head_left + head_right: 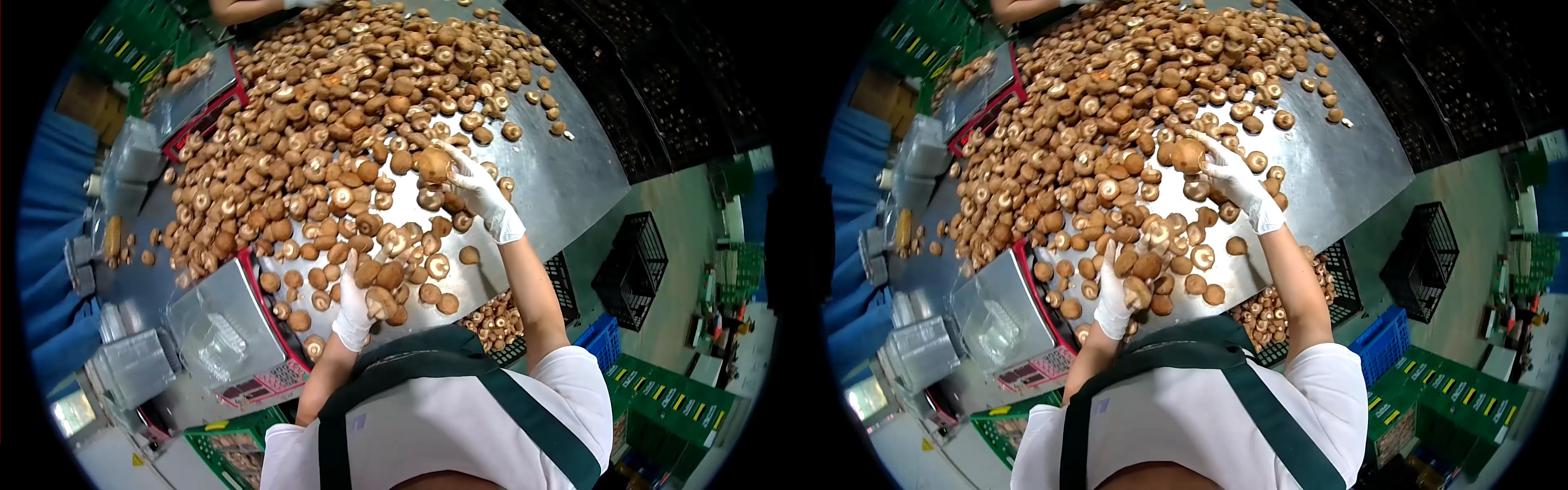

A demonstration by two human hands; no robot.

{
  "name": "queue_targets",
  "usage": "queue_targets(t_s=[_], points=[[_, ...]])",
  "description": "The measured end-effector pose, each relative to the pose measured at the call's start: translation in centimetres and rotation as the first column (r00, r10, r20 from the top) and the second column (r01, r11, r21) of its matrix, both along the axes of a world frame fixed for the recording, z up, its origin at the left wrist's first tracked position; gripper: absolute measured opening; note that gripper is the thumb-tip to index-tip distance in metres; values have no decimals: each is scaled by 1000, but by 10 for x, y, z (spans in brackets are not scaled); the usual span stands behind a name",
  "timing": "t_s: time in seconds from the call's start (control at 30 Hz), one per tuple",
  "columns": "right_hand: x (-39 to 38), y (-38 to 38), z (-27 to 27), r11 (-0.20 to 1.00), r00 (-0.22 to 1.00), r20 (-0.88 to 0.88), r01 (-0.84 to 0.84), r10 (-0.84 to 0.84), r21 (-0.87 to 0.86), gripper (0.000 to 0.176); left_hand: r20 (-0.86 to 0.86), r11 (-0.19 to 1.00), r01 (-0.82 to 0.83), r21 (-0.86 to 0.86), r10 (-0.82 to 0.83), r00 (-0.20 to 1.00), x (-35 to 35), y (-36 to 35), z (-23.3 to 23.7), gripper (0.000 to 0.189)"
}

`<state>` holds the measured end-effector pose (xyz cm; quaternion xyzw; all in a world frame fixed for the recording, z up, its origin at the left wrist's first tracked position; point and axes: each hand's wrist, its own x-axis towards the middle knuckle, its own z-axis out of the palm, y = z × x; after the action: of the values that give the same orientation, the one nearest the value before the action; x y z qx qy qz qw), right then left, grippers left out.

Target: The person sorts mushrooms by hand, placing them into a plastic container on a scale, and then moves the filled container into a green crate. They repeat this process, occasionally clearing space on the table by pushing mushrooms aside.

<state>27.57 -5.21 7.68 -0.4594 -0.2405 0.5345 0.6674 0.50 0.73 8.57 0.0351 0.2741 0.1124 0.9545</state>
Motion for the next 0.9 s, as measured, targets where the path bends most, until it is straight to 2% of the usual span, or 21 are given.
queue_targets(t_s=[0.03,0.07,0.1,0.13,0.17,0.23,0.27,0.33,0.4,0.47,0.5,0.53,0.57,0.6,0.67,0.7,0.73,0.83,0.9], points=[[-7,1,9,999,999,14,-34,33,39,77,-10,996,-34,86,35,999,-2,-4,-2,66],[-16,2,11,995,998,22,-67,66,75,78,-153,918,45,395,17,988,-17,-6,-39,63],[-21,4,8,994,998,52,-51,46,95,76,-39,988,-38,150,44,998,-19,-10,-37,62],[-27,3,5,994,994,102,-36,25,107,69,74,990,-92,-108,100,992,-16,-12,-26,61],[-30,3,6,997,989,141,-56,47,54,66,83,940,-95,-328,129,988,-20,-16,-9,63],[-33,0,7,997,968,247,-40,53,-59,60,86,947,-64,-316,95,992,-33,-24,-29,64],[-31,-2,9,995,964,265,0,27,-102,58,92,957,-15,-290,44,995,-38,-27,-38,65],[-28,-3,8,979,926,375,109,-38,-171,59,89,959,-15,-283,42,995,-44,-28,-36,68],[-19,-10,-5,955,763,641,241,-77,-173,55,338,979,62,-193,8,941,-53,-28,-49,63],[-4,-15,-22,832,534,845,471,-5,-292,54,392,990,32,-136,24,920,-56,-29,-37,67],[2,-19,-33,832,529,849,476,-11,-286,54,257,990,4,-144,33,966,-57,-29,-26,67],[6,-22,-40,807,433,897,495,91,-321,54,116,989,-26,-147,44,992,-57,-29,-18,68],[11,-23,-47,781,331,923,518,195,-351,54,167,982,-16,-186,48,985,-59,-28,-16,67],[8,-22,-44,761,349,908,516,233,-393,52,170,983,-16,-181,47,984,-59,-26,-16,67],[0,-23,-45,799,318,933,510,170,-319,54,83,968,17,-249,4,997,-60,-24,-21,64],[-4,-23,-46,802,305,939,514,159,-303,53,180,973,54,-224,-14,984,-64,-25,-27,58],[-7,-21,-46,805,292,945,519,149,-287,52,176,971,59,-232,-18,984,-67,-26,-32,58],[-8,-18,-54,820,139,971,521,192,-237,50,-79,986,14,-166,-28,997,-63,-22,-25,51],[-6,-16,-61,806,52,972,549,230,-220,50,-46,989,16,-145,-23,999,-65,-21,-30,49]])
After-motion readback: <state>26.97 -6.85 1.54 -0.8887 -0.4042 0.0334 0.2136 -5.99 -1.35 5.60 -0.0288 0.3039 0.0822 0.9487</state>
